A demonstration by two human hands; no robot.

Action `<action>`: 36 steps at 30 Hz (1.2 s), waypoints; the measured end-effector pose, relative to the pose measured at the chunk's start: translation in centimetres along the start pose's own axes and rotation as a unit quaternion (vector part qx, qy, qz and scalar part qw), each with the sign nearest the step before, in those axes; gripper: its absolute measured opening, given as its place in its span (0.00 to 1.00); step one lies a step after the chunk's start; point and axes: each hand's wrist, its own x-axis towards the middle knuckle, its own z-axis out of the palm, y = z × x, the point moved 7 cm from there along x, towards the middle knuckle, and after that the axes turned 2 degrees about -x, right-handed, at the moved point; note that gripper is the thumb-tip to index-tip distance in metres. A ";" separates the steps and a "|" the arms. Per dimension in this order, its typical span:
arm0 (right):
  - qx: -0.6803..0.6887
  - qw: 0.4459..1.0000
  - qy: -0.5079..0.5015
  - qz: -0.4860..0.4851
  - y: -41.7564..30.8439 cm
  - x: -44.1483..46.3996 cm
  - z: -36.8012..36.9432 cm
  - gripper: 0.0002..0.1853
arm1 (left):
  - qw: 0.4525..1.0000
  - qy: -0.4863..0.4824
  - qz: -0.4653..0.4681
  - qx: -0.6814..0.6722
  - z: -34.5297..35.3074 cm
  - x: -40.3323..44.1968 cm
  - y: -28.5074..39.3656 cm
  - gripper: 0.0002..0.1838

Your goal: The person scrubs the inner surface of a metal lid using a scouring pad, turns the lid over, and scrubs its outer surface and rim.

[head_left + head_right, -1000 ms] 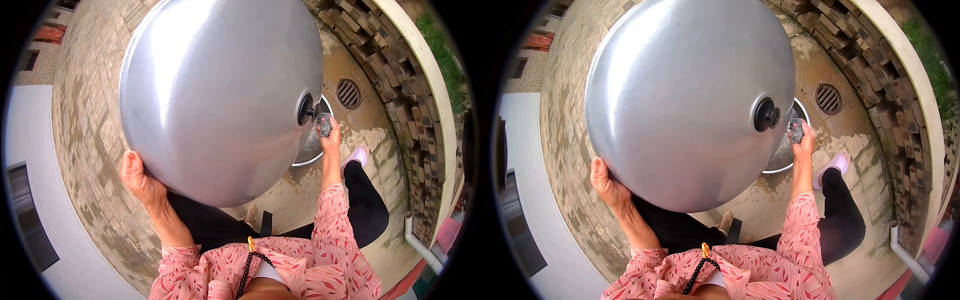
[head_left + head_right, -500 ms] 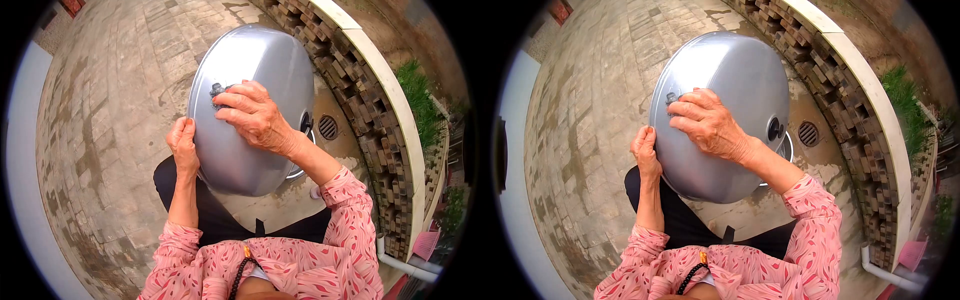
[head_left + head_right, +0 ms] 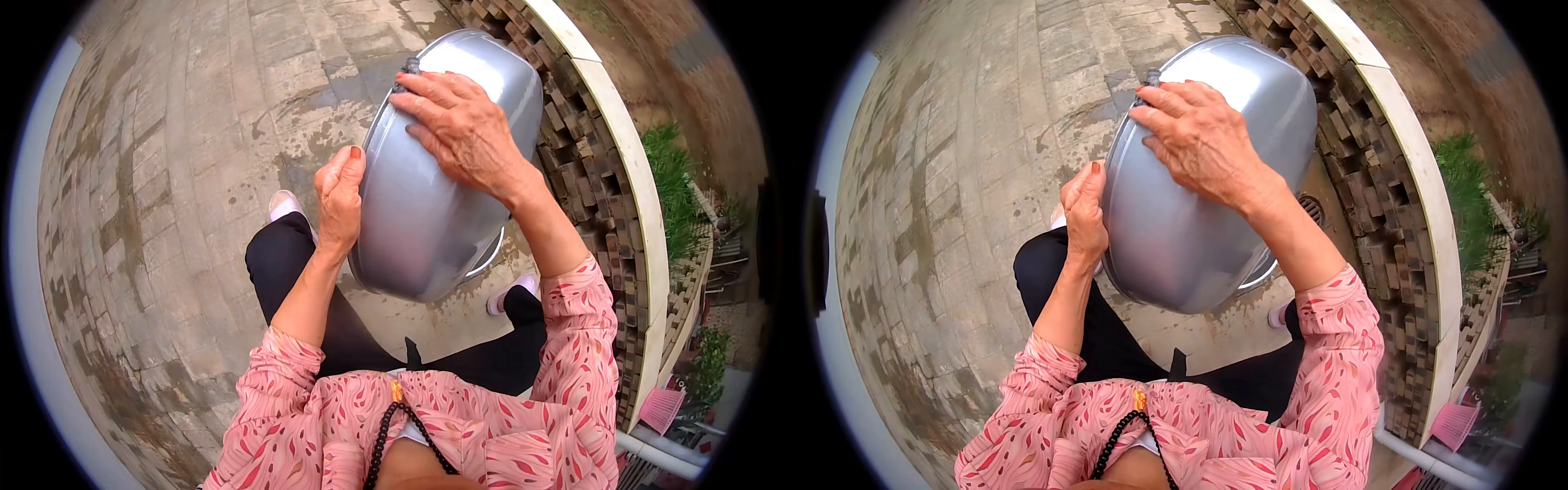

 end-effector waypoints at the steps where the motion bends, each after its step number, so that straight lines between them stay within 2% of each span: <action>1: 0.017 1.000 -0.002 -0.019 -3.0 -0.9 0.1 0.16 | 0.997 0.018 -0.030 -0.069 -0.2 0.1 -0.6 0.23; 3: -0.021 0.997 -0.013 -0.073 -7.4 -3.5 1.0 0.17 | 0.972 0.057 -0.092 -0.209 -0.3 -0.2 -1.7 0.24; 6: -0.036 0.997 0.013 -0.065 -8.5 -6.2 0.8 0.17 | 0.902 -0.165 -0.130 -0.376 1.6 0.1 -1.2 0.27; 10: -0.093 0.995 0.027 -0.010 -6.4 -6.6 -1.5 0.18 | 0.854 -0.189 -0.175 -0.452 2.4 -1.4 -0.5 0.28; 13: -0.109 0.993 0.043 0.023 -5.1 -6.6 -2.4 0.21 | 0.943 -0.158 -0.197 -0.215 2.1 -5.0 -2.5 0.26; 14: -0.107 0.993 0.049 0.026 -5.0 -6.7 -2.3 0.21 | 0.927 -0.156 -0.194 -0.280 2.2 -5.2 -3.1 0.23; 17: -0.098 0.992 0.075 0.032 -4.8 -6.9 -2.1 0.20 | 0.942 -0.124 -0.135 -0.281 2.6 -5.0 -3.4 0.19; 21: -0.058 0.993 0.091 0.049 -4.8 -7.7 -3.5 0.21 | 0.924 -0.154 -0.123 -0.326 3.7 -2.6 -0.5 0.17; 23: -0.037 0.995 0.086 0.039 -6.0 -8.5 -3.9 0.18 | 0.920 -0.166 -0.121 -0.334 4.4 -1.4 2.3 0.17; 27: -0.018 0.992 0.116 0.041 -4.8 -8.9 -5.9 0.17 | 0.888 -0.187 -0.190 -0.375 6.0 -2.8 2.9 0.21; 28: -0.020 0.990 0.132 0.051 -4.1 -8.8 -6.3 0.18 | 0.906 -0.186 -0.218 -0.311 5.9 -3.9 1.6 0.22; 29: -0.002 0.988 0.141 0.060 -3.5 -8.5 -6.7 0.17 | 0.917 -0.188 -0.198 -0.291 5.9 -4.3 1.5 0.22; 31: 0.079 0.977 0.139 0.142 -2.6 -7.6 -7.0 0.16 | 0.935 -0.179 -0.165 -0.258 5.5 -5.3 1.2 0.21; 34: 0.053 0.986 0.104 0.116 -2.9 -6.2 -6.4 0.16 | 0.942 -0.159 -0.145 -0.258 5.2 -4.9 1.0 0.19; 36: 0.033 0.991 0.085 0.100 -3.4 -5.4 -6.2 0.15 | 0.947 -0.175 -0.141 -0.228 4.9 -4.4 0.5 0.23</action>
